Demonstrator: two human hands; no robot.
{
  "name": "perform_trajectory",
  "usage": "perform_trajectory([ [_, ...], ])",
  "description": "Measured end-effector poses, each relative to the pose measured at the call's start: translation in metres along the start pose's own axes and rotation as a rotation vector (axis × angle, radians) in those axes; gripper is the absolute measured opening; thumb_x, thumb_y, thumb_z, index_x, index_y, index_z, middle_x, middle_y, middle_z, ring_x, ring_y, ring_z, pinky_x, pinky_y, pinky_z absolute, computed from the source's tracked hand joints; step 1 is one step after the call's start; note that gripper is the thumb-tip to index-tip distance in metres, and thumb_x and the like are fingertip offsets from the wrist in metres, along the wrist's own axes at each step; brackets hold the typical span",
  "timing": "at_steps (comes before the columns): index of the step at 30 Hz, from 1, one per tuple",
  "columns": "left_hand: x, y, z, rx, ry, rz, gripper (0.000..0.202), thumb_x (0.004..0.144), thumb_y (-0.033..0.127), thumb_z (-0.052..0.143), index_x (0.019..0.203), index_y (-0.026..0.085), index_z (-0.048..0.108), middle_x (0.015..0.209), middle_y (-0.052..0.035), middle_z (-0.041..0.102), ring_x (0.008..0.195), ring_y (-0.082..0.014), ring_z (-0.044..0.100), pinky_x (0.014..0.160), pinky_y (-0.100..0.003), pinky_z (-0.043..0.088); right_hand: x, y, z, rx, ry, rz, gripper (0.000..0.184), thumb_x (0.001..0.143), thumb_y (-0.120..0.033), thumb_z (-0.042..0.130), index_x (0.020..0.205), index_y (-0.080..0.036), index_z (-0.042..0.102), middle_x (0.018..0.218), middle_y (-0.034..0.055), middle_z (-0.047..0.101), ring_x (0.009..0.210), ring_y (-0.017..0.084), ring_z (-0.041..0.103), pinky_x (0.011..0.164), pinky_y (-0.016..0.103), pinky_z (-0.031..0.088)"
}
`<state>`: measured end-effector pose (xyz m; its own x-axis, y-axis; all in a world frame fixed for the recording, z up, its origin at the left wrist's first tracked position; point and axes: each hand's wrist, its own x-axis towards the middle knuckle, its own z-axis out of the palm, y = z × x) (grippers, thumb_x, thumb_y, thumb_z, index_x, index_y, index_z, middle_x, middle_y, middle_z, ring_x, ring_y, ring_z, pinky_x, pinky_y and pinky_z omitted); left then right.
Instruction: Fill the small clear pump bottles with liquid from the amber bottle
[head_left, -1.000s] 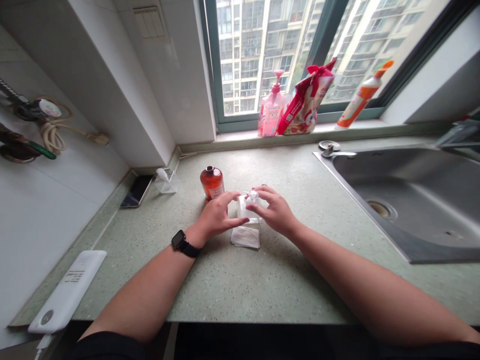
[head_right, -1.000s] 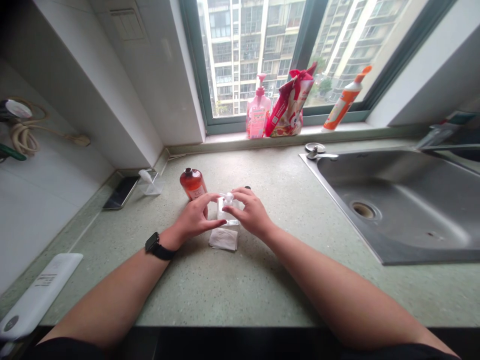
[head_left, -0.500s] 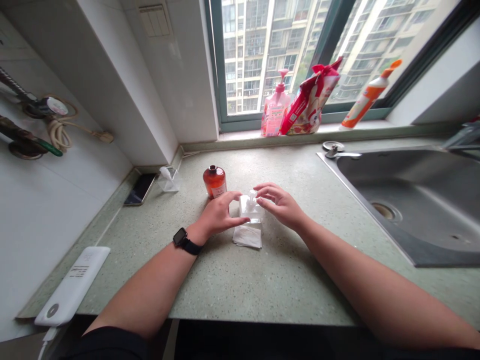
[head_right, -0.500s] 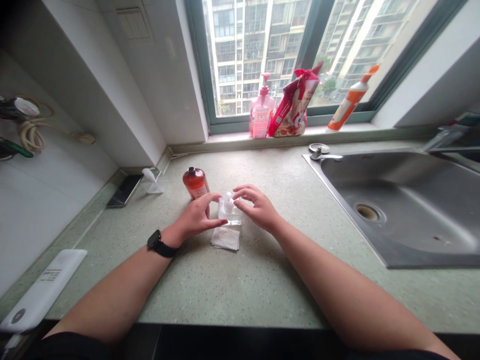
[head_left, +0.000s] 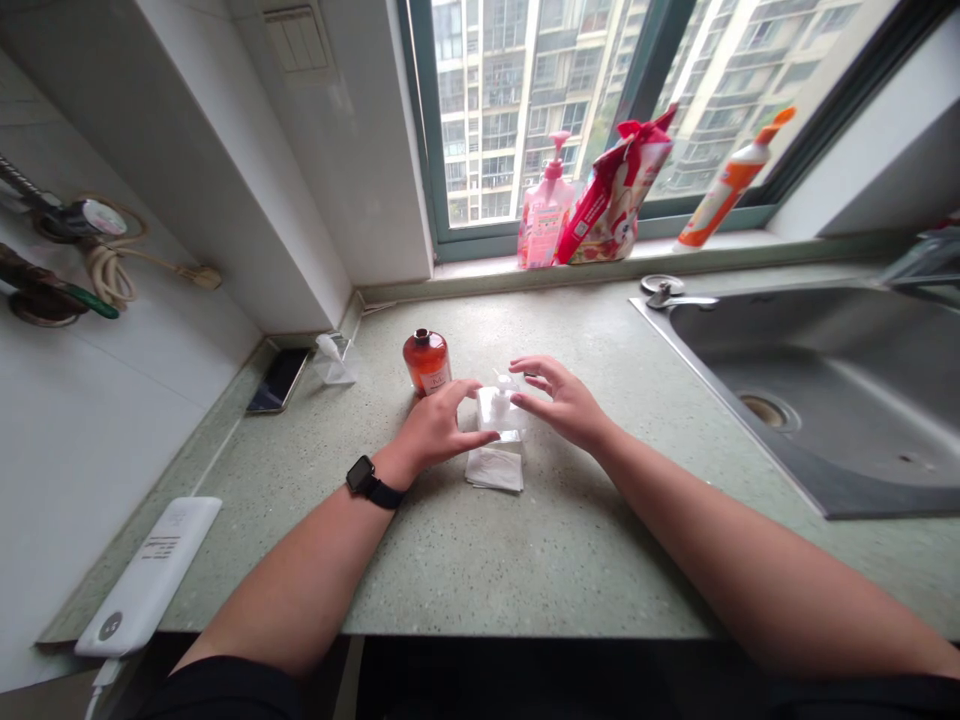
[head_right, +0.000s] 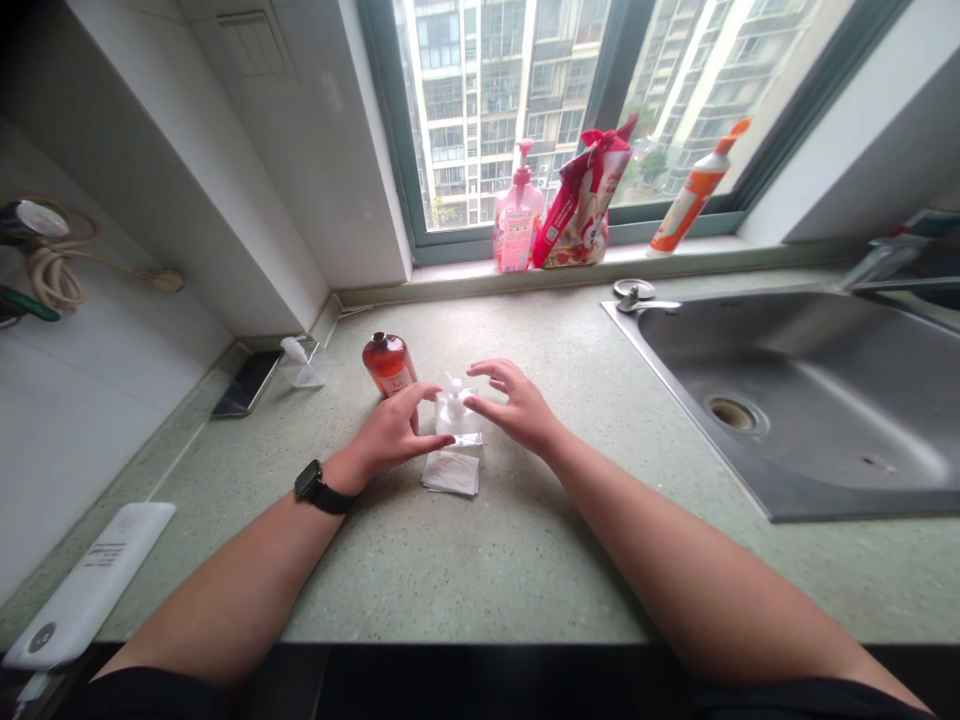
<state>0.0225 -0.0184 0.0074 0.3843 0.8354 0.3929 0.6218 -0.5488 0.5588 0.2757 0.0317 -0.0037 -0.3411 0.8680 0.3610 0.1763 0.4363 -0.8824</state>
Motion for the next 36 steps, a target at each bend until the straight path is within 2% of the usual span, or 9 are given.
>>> perform_trajectory([
  [2,0.000,0.000,-0.001,-0.013,-0.003,0.002,0.063,0.088,0.051,0.088,0.138,0.024,0.062,0.128,-0.0101,0.075,0.116,-0.0297,0.074,0.104,-0.045,0.059,0.000,0.000,-0.004,0.025,-0.022,-0.011,0.034,0.091,-0.060,0.079,0.105,-0.030,0.076,0.135,0.0089,0.068,0.135,0.031,0.063,0.117,0.060,0.051],
  [4,0.001,0.001,-0.001,-0.017,-0.008,0.000,0.063,0.088,0.052,0.087,0.138,0.023,0.061,0.128,-0.0104,0.075,0.116,-0.0300,0.074,0.104,-0.046,0.059,-0.001,-0.002,-0.003,0.031,-0.065,-0.045,0.031,0.093,-0.059,0.076,0.101,-0.029,0.077,0.132,0.0093,0.069,0.133,0.030,0.064,0.118,0.059,0.051],
  [9,0.000,0.002,-0.002,-0.003,-0.016,-0.015,0.064,0.087,0.054,0.087,0.137,0.022,0.062,0.128,-0.0109,0.075,0.115,-0.0309,0.075,0.103,-0.046,0.059,-0.004,-0.008,0.012,-0.054,-0.106,-0.115,0.039,0.091,-0.059,0.079,0.117,-0.029,0.079,0.136,0.0107,0.069,0.133,0.032,0.065,0.119,0.057,0.050],
  [15,0.000,0.001,-0.001,0.014,-0.011,-0.023,0.065,0.087,0.055,0.088,0.137,0.022,0.062,0.128,-0.0107,0.075,0.115,-0.0304,0.075,0.104,-0.046,0.059,-0.004,-0.005,0.021,-0.043,-0.015,-0.045,0.048,0.090,-0.064,0.079,0.124,-0.030,0.076,0.130,0.0100,0.071,0.129,0.031,0.066,0.117,0.058,0.052],
  [18,0.000,0.000,-0.001,0.002,-0.023,-0.024,0.065,0.087,0.053,0.088,0.137,0.023,0.061,0.128,-0.0097,0.075,0.115,-0.0302,0.075,0.103,-0.045,0.059,-0.004,-0.001,0.013,0.055,-0.008,-0.013,0.050,0.087,-0.065,0.082,0.122,-0.030,0.073,0.126,0.0081,0.072,0.125,0.029,0.068,0.116,0.057,0.054],
  [22,0.000,0.001,-0.001,-0.003,-0.027,-0.028,0.063,0.088,0.051,0.088,0.136,0.022,0.061,0.129,-0.0102,0.075,0.115,-0.0300,0.075,0.103,-0.045,0.059,-0.005,0.000,0.005,0.107,-0.063,-0.048,0.039,0.090,-0.061,0.080,0.111,-0.028,0.074,0.124,0.0082,0.071,0.124,0.028,0.069,0.113,0.055,0.057],
  [25,0.000,0.002,-0.002,0.000,-0.026,-0.028,0.063,0.088,0.051,0.088,0.137,0.021,0.061,0.129,-0.0115,0.075,0.116,-0.0309,0.075,0.104,-0.046,0.058,-0.006,-0.003,0.009,0.039,-0.082,-0.078,0.038,0.091,-0.060,0.080,0.110,-0.028,0.077,0.129,0.0100,0.069,0.128,0.029,0.067,0.115,0.056,0.055],
  [31,0.000,0.002,-0.002,-0.012,-0.019,-0.002,0.065,0.087,0.050,0.089,0.139,0.023,0.061,0.136,-0.0118,0.073,0.123,-0.0315,0.073,0.106,-0.046,0.058,-0.003,-0.006,0.025,-0.061,-0.075,-0.085,0.045,0.090,-0.060,0.081,0.121,-0.028,0.076,0.132,0.0111,0.070,0.129,0.031,0.066,0.117,0.057,0.051],
  [36,-0.001,0.001,-0.001,0.014,-0.020,-0.018,0.064,0.087,0.053,0.088,0.138,0.023,0.062,0.128,-0.0096,0.075,0.112,-0.0293,0.075,0.101,-0.044,0.060,-0.002,0.000,0.013,0.010,-0.027,-0.046,0.043,0.087,-0.062,0.082,0.114,-0.030,0.073,0.128,0.0082,0.071,0.129,0.030,0.066,0.116,0.057,0.053],
])
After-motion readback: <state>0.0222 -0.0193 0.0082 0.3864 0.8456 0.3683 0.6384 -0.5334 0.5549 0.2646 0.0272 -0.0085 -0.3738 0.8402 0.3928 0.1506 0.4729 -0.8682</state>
